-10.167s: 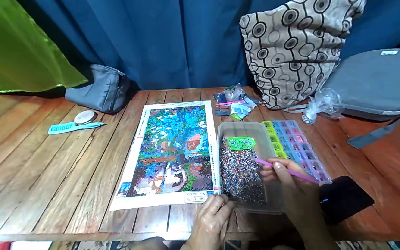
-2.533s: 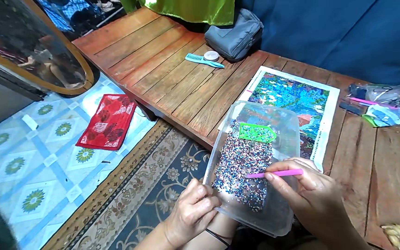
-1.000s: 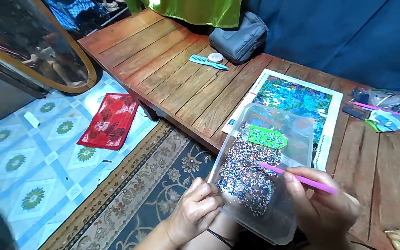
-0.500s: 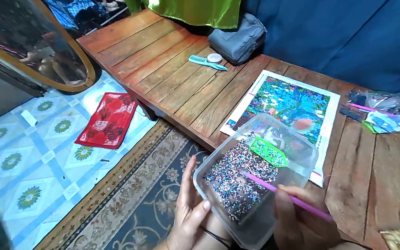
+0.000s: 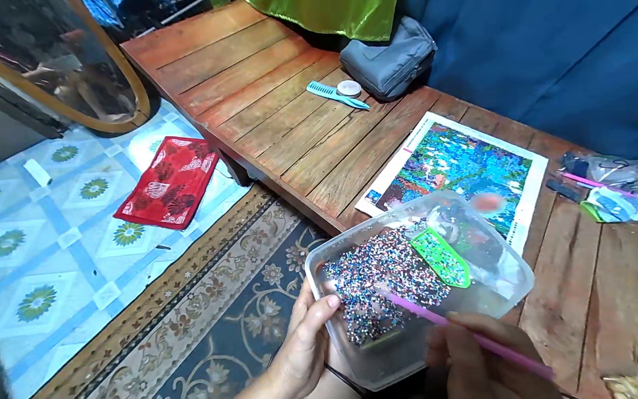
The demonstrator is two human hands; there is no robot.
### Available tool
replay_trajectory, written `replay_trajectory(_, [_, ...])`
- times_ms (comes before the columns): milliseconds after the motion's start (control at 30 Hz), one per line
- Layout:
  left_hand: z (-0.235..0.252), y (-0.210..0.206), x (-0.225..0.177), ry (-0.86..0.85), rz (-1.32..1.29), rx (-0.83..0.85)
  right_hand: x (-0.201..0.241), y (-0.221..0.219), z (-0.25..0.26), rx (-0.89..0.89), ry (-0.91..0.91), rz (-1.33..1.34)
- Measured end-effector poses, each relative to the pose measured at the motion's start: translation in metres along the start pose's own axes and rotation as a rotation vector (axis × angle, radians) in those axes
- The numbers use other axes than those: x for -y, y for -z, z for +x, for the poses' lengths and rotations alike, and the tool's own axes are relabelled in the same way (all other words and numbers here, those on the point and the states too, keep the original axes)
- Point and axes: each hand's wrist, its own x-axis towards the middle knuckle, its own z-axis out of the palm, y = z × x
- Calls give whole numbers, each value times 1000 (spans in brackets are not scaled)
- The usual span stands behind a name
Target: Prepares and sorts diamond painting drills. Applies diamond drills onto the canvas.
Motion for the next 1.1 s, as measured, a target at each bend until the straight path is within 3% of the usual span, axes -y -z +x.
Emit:
replay_trajectory(400, [9, 9, -5, -36, 47, 13, -21, 13, 53, 265, 94, -400])
replay_trajectory(1100, [9, 4, -10, -53, 158, -4, -27, 1, 49, 304, 55, -368])
